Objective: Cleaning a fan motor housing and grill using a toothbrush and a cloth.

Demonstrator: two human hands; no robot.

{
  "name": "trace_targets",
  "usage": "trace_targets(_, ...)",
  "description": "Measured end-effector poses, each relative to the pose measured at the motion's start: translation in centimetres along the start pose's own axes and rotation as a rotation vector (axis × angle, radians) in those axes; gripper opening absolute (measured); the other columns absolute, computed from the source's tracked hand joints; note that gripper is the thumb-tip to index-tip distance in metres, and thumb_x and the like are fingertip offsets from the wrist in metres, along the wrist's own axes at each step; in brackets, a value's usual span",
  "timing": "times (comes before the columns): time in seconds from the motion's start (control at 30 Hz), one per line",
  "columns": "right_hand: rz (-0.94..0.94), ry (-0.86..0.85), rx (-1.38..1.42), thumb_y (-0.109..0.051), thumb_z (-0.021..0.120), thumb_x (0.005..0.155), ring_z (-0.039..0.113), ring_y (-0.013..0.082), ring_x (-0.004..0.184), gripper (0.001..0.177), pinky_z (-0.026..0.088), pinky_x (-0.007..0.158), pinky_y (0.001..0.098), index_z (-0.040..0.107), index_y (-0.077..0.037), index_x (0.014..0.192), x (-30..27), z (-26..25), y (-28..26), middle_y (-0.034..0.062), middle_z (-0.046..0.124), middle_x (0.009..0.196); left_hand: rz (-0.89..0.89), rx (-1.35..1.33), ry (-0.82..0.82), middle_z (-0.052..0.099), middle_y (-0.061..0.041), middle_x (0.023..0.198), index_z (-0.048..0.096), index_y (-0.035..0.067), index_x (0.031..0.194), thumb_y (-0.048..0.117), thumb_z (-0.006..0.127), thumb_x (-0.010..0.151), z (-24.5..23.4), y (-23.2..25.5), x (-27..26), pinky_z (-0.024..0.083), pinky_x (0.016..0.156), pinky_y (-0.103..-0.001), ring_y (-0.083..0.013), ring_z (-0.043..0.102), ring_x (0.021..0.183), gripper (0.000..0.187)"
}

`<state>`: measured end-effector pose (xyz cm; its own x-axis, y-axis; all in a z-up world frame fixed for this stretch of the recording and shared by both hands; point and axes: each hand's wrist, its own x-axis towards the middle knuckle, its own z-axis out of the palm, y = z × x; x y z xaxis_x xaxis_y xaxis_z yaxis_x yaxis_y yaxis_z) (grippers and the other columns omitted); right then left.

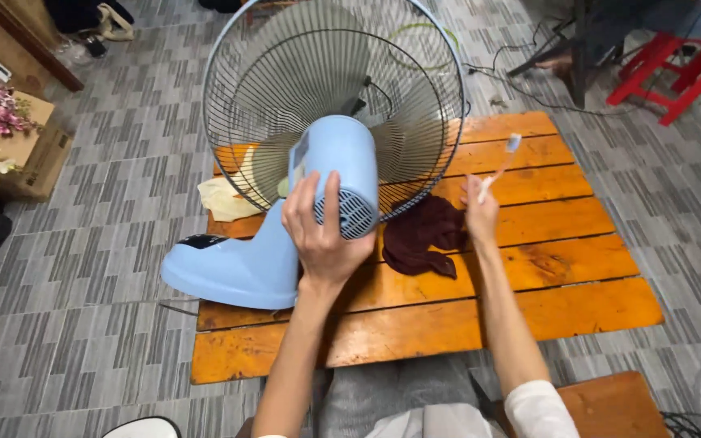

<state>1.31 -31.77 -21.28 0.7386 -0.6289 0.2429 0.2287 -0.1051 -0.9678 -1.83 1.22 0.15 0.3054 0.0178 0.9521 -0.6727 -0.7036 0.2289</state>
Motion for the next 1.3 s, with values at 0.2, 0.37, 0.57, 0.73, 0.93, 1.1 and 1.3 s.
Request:
trace_targets(0.2,-0.296,-0.081,0.086,-0.038,0.070,0.104,0.047,0.0230,0.129,0.062,0.037,0.115,0.0449,0.054,0.010,0.140,5.9,5.9,-9.9,0.0155,0.058,0.128,-0.021,0.100,-0.033,0.058,-0.022,0.138,0.062,0.007,0.141,0.033,0.094,0.063,-1.5,2.6,0.7,0.037,0.111,-0.061,-0.0449,0.055,0.128,0.088)
trace_targets(0.37,-0.379,0.001,-0.124,-0.050,0.097,0.078,0.050,0.0214,0.094,0.083,0.042,0.092,0.0327,0.061,-0.004,0.137,9.8,8.8,-12.9,0.0021,0.041,0.091,-0.026,0.128,-0.053,0.055,-0.026,0.140,0.057,0.003,0.144,0.036,0.094,0.067,-1.5,3.4,-0.3,0.036,0.112,-0.063,-0.0480,0.053,0.130,0.092)
trace_targets(0.57,-0.372,0.080,-0.092,-0.053,0.105,0.070,0.054,0.0170,0.082,0.081,0.046,0.078,0.0282,0.070,-0.008,0.127,9.2,10.0,-15.8,-0.0014,0.044,0.084,0.066,0.192,-0.098,0.047,-0.028,0.136,0.054,0.002,0.140,0.035,0.083,0.077,1.4,6.6,-4.3,0.036,0.103,-0.061,-0.0500,0.047,0.125,0.076)
trace_targets(0.73,-0.343,0.126,-0.087,-0.047,0.109,0.066,0.059,0.0128,0.085,0.076,0.046,0.078,0.0257,0.073,-0.011,0.122,12.4,11.5,-11.3,-0.0014,0.060,0.089,0.319,-0.106,-0.494,0.054,-0.006,0.086,0.067,0.009,0.109,0.025,0.059,0.094,6.2,8.8,-13.2,0.046,0.062,-0.039,-0.0264,0.058,0.076,0.024)
trace_targets(0.93,-0.578,0.092,0.004,-0.034,0.114,0.075,0.061,0.0216,0.095,0.074,0.052,0.090,0.0354,0.072,0.006,0.121,11.6,10.4,-12.0,0.0177,0.066,0.097,-0.080,0.145,-0.979,0.070,-0.015,0.090,0.062,0.002,0.123,0.056,0.054,0.089,13.1,6.8,-20.6,0.048,0.076,-0.045,-0.0330,0.070,0.082,0.064)
trace_targets(1.1,-0.460,0.055,-0.013,-0.042,0.096,0.090,0.038,0.0128,0.077,0.082,0.047,0.085,0.0304,0.059,0.013,0.137,10.7,10.6,-13.8,-0.0038,0.029,0.083,-0.980,-0.505,-0.859,0.071,-0.018,0.097,0.062,0.008,0.108,0.033,0.051,0.102,5.9,6.2,-14.7,0.047,0.074,-0.050,-0.0380,0.067,0.089,0.028)
trace_targets(1.3,-0.470,0.062,-0.019,-0.042,0.097,0.091,0.034,0.0104,0.074,0.081,0.032,0.069,0.0243,0.060,0.011,0.139,11.0,9.7,-12.7,-0.0050,0.028,0.082,-2.281,-1.948,0.325,0.058,-0.002,0.060,0.059,0.015,0.079,0.033,0.064,0.106,-3.3,2.6,-16.0,0.057,0.080,-0.036,-0.0208,0.065,0.070,0.033)
